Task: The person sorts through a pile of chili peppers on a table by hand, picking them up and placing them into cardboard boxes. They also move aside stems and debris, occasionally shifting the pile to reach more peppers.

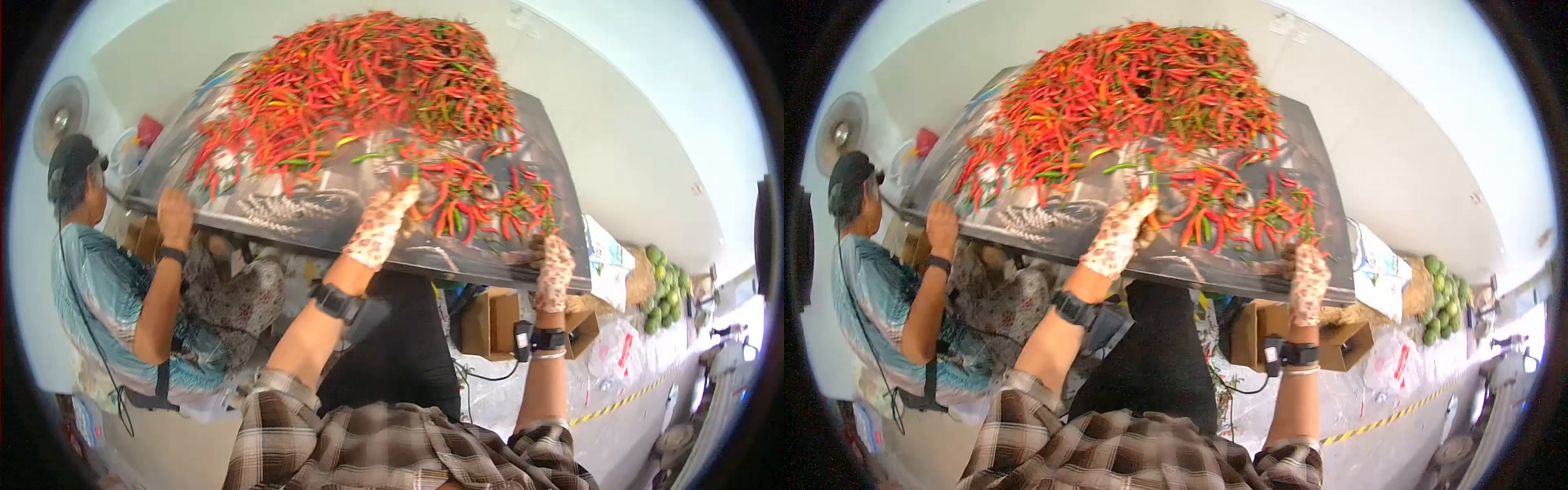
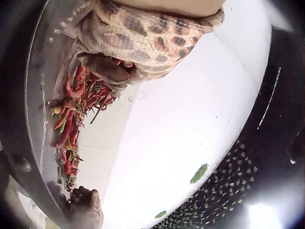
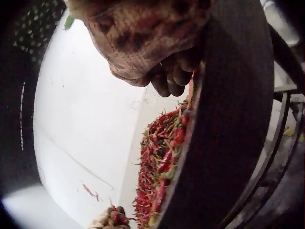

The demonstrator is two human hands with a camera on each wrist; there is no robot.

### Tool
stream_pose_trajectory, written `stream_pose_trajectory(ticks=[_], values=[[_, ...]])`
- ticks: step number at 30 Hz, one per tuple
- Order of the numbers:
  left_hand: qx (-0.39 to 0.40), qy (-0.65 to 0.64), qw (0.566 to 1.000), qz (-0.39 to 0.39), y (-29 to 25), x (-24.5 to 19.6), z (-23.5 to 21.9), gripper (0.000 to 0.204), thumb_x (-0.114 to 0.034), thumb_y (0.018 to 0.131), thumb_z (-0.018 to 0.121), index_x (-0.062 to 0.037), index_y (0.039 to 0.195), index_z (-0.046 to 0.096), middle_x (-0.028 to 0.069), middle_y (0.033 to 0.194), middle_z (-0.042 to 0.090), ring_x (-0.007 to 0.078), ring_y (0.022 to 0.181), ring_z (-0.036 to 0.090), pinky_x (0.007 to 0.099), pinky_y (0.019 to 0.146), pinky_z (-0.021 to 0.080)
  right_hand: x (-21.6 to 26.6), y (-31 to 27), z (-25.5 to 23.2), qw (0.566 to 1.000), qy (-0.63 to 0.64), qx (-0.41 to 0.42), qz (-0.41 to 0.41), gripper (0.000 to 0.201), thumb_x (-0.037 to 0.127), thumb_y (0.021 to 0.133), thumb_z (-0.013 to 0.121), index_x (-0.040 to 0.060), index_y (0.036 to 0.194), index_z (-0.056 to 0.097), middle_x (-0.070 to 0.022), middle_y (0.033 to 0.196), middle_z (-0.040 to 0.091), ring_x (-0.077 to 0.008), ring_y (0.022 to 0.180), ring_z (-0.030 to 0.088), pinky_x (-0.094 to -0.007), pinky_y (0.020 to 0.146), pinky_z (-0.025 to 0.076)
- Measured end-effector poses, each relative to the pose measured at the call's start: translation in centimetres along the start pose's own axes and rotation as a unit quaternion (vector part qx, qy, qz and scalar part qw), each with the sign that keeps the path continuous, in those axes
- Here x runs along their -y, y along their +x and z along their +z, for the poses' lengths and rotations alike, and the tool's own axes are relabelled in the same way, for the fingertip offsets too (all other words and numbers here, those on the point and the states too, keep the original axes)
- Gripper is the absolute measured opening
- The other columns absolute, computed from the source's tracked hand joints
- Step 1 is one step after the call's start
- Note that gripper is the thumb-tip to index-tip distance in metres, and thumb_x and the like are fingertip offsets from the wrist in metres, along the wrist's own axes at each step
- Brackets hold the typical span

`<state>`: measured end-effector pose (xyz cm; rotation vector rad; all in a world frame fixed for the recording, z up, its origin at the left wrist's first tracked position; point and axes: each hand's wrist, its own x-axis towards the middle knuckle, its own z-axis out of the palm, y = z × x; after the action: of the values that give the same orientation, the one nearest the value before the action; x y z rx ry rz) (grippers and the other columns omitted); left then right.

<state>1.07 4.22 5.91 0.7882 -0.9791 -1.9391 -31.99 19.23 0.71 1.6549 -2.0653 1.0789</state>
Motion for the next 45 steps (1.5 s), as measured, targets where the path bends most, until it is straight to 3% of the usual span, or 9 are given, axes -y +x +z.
stream_pose_trajectory(ticks=[4,18,30,35,37,39,41,42,45], values=[[-0.028,-0.039,0.998,-0.045,-0.4,0.1,1.6,0.022,-0.027,0.091,0.059,-0.0057,0.097,0.063,0.0060,0.070,0.064,0.0091,0.049,0.054,0.0209,0.041,0.039,10.3,1.5,-1.6,0.904,0.320,0.119,0.258,0.032,0.020,0.096,0.050,0.0000,0.120,0.057,-0.0113,0.110,0.064,-0.0205,0.102,0.061,-0.0325,0.091,0.048],[-0.004,0.579,0.768,0.273,0.8,3.3,3.1,0.033,-0.015,0.084,0.060,0.0001,0.113,0.055,0.0204,0.099,0.062,0.0370,0.095,0.059,0.0392,0.081,0.049,20.5,4.5,6.6,0.617,0.703,0.182,0.304,0.062,0.016,0.088,0.062,0.0057,0.142,0.033,-0.0091,0.126,0.052,-0.0173,0.107,0.053,-0.0286,0.090,0.045],[0.027,0.555,0.763,0.331,-5.9,-0.3,5.7,0.049,-0.016,0.087,0.056,-0.0004,0.132,0.045,0.0208,0.135,0.044,0.0334,0.125,0.044,0.0378,0.103,0.038,17.4,4.1,7.9,0.398,0.812,0.123,0.409,0.021,0.015,0.092,0.053,0.0048,0.108,0.061,-0.0090,0.099,0.065,-0.0216,0.091,0.063,-0.0365,0.084,0.051],[-0.180,0.364,0.848,0.340,-11.5,-4.2,1.6,0.045,-0.007,0.080,0.068,-0.0022,0.122,0.052,0.0128,0.124,0.051,0.0231,0.109,0.052,0.0354,0.093,0.044,15.2,4.3,7.9,0.291,0.868,0.098,0.391,0.027,0.013,0.093,0.049,-0.0015,0.114,0.058,-0.0062,0.084,0.062,-0.0080,0.060,0.049,-0.0171,0.037,0.031],[-0.303,0.516,0.604,0.527,-12.2,-5.2,-4.0,0.053,-0.011,0.079,0.071,-0.0010,0.125,0.046,0.0140,0.117,0.051,0.0254,0.103,0.052,0.0388,0.093,0.042,15.3,4.4,7.2,0.331,0.842,0.084,0.418,0.026,0.013,0.093,0.050,-0.0012,0.114,0.058,-0.0051,0.082,0.061,-0.0087,0.055,0.048,-0.0184,0.037,0.033],[-0.419,0.446,0.678,0.408,-16.2,-7.8,-5.2,0.062,-0.017,0.079,0.072,0.0026,0.129,0.040,0.0181,0.122,0.047,0.0300,0.116,0.044,0.0429,0.102,0.033,15.3,4.1,7.0,0.335,0.841,0.088,0.415,0.026,0.013,0.093,0.051,-0.0007,0.113,0.058,-0.0048,0.082,0.060,-0.0088,0.055,0.048,-0.0185,0.037,0.032],[-0.546,0.584,0.385,0.461,-19.0,-9.4,-6.8,0.069,-0.018,0.079,0.072,0.0046,0.133,0.035,0.0192,0.125,0.045,0.0317,0.114,0.043,0.0438,0.102,0.033,15.2,3.5,6.5,0.338,0.839,0.102,0.413,0.026,0.014,0.093,0.051,0.0005,0.114,0.057,-0.0044,0.081,0.060,-0.0081,0.055,0.048,-0.0190,0.036,0.032],[-0.516,0.578,0.430,0.462,-21.5,-12.0,-3.7,0.076,-0.019,0.078,0.072,0.0041,0.138,0.030,0.0208,0.131,0.041,0.0340,0.116,0.042,0.0454,0.102,0.032,15.2,3.1,6.3,0.338,0.840,0.095,0.413,0.026,0.014,0.093,0.051,0.0005,0.114,0.057,-0.0044,0.081,0.060,-0.0081,0.055,0.048,-0.0190,0.036,0.032],[-0.543,0.613,0.200,0.538,-24.4,-17.0,0.3,0.086,-0.024,0.074,0.074,-0.0003,0.142,0.026,0.0198,0.135,0.041,0.0362,0.127,0.037,0.0455,0.109,0.027,15.1,2.5,6.0,0.295,0.869,0.137,0.373,0.030,0.015,0.094,0.049,-0.0005,0.119,0.054,-0.0026,0.080,0.058,-0.0064,0.055,0.045,-0.0182,0.036,0.032]])
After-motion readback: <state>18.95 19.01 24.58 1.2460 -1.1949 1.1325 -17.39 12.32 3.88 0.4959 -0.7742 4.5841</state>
